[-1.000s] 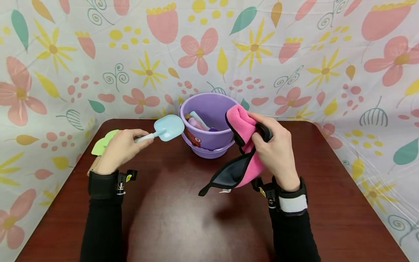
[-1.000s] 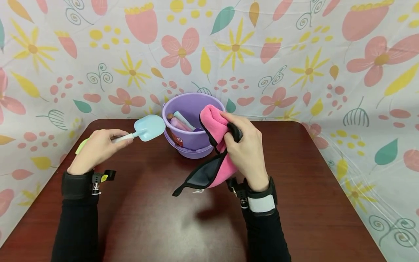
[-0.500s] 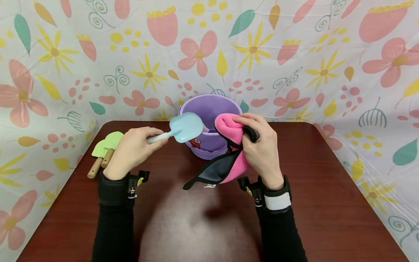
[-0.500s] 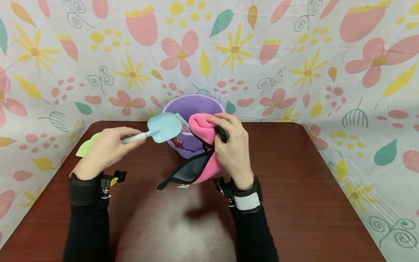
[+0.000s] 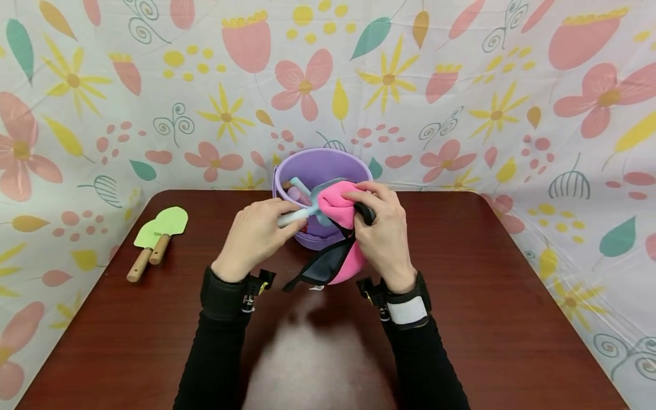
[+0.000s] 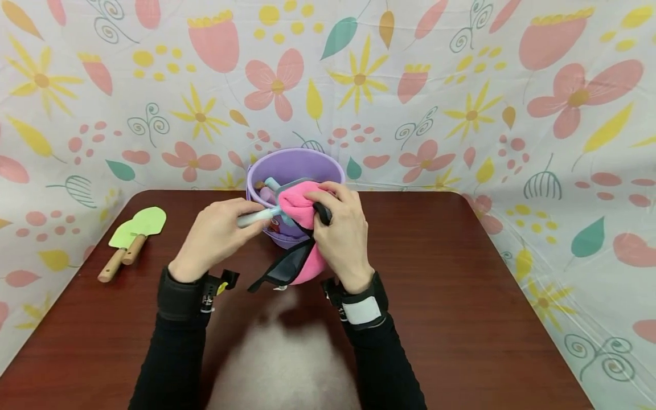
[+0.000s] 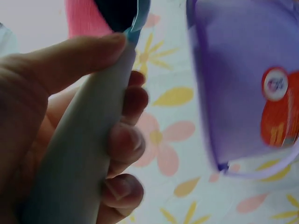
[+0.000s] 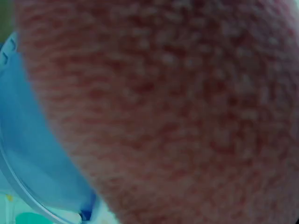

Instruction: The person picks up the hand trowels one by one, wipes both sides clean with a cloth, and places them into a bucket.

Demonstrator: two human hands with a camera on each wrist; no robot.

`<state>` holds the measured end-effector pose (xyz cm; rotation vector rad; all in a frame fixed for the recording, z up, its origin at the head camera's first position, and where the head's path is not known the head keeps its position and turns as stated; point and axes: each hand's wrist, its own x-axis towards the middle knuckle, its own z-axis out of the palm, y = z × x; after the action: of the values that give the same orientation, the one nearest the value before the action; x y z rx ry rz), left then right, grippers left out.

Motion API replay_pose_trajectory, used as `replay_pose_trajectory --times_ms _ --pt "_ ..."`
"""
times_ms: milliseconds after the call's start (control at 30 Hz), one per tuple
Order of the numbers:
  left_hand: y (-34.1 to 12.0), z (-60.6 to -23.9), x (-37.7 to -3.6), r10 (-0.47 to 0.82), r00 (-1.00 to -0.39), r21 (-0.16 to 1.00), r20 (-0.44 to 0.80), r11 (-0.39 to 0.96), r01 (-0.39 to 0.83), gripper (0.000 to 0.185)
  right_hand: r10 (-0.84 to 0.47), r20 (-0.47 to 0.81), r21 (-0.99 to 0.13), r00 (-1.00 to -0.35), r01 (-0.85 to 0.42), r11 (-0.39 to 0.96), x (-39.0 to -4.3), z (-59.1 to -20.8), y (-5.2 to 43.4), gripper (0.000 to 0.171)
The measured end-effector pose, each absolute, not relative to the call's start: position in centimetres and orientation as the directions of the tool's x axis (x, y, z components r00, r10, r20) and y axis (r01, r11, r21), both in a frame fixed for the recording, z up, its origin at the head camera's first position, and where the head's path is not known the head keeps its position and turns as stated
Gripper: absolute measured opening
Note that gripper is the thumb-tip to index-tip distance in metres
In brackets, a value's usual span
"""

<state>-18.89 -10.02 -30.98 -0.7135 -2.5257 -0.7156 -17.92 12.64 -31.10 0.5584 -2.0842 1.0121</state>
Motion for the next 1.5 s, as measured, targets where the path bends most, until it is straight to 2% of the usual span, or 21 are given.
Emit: replay_pose_trajectory --times_ms 200,500,867,1233,1500 --pt "-8.1 -31.7 -18.9 0.355 -0.716 0.264 0.602 0.757 0.597 0.006 -0.091 0.723 -0.477 -0.685 -0.590 0.651 -17.8 -31.9 11.2 0.035" --pt "-6.7 -32.1 -19.0 0.304 -0.703 0.277 0.643 0.764 0.583 0.017 -0.097 0.752 -0.437 -0.652 -0.603 0.667 -17.4 -32.1 10.0 0.033" --pt "-5.9 -32.7 -19.0 0.362 -0.673 0.258 0.645 0.726 0.638 0.004 -0.072 0.762 -0.462 -0.643 -0.618 0.637 -18.6 -32.3 11.2 0.032" --pt "-6.3 -32.7 -18.8 0.416 -0.640 0.231 0.646 0.693 0.683 0.018 0.004 0.750 -0.498 -0.662 -0.560 0.662 -19.7 -32.3 12.9 0.029" --pt "-6.7 -32.4 -18.6 0.429 -0.656 0.242 0.621 0.691 0.681 0.023 0.076 0.756 -0.523 -0.650 -0.530 0.668 -20.0 -32.1 14.4 0.028"
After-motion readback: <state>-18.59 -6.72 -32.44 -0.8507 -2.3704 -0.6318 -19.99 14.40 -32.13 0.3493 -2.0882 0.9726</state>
